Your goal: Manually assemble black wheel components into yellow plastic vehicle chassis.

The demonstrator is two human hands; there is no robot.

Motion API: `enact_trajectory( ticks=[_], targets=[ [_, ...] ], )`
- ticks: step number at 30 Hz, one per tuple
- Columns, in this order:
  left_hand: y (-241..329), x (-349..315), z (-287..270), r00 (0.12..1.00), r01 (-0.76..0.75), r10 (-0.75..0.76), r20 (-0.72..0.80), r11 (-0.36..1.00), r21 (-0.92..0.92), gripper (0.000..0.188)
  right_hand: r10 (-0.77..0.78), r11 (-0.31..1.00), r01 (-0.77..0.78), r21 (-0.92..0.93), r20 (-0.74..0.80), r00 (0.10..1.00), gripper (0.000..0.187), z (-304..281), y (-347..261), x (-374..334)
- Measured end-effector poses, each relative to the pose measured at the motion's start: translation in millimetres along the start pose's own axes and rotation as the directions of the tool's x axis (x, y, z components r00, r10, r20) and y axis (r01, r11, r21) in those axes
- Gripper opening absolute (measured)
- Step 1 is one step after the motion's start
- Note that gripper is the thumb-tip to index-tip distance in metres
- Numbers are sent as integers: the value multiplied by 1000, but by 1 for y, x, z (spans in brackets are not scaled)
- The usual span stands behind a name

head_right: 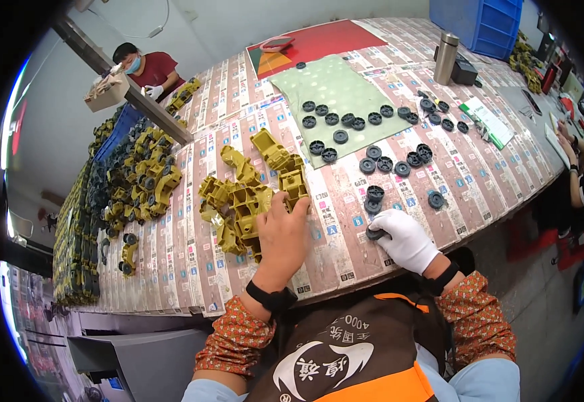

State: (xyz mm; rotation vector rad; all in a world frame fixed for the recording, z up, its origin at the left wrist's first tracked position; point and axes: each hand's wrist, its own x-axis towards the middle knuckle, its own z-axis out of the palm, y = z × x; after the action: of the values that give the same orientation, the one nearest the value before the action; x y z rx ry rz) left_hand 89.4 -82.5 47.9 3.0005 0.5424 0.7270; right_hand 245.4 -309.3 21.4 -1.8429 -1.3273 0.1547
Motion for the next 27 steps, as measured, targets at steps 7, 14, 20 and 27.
enact_trajectory(
  ticks=[7,14,20,27],
  targets=[
    [-20,47,-27,974,225,-211,79,887,-404,30,111,994,-111,-8,-2,994,20,0,4,6],
    [-51,64,-55,853,-68,-414,-318,515,-854,30,179,967,-176,184,1,984,17,-14,-2,12],
    [-1,56,-92,922,225,-300,246,-104,-969,31,465,492,-234,839,-26,885,18,-45,-32,52],
    [47,12,-32,837,240,-352,420,-453,-858,36,557,387,-268,883,8,831,19,-19,-72,27]
  ],
)
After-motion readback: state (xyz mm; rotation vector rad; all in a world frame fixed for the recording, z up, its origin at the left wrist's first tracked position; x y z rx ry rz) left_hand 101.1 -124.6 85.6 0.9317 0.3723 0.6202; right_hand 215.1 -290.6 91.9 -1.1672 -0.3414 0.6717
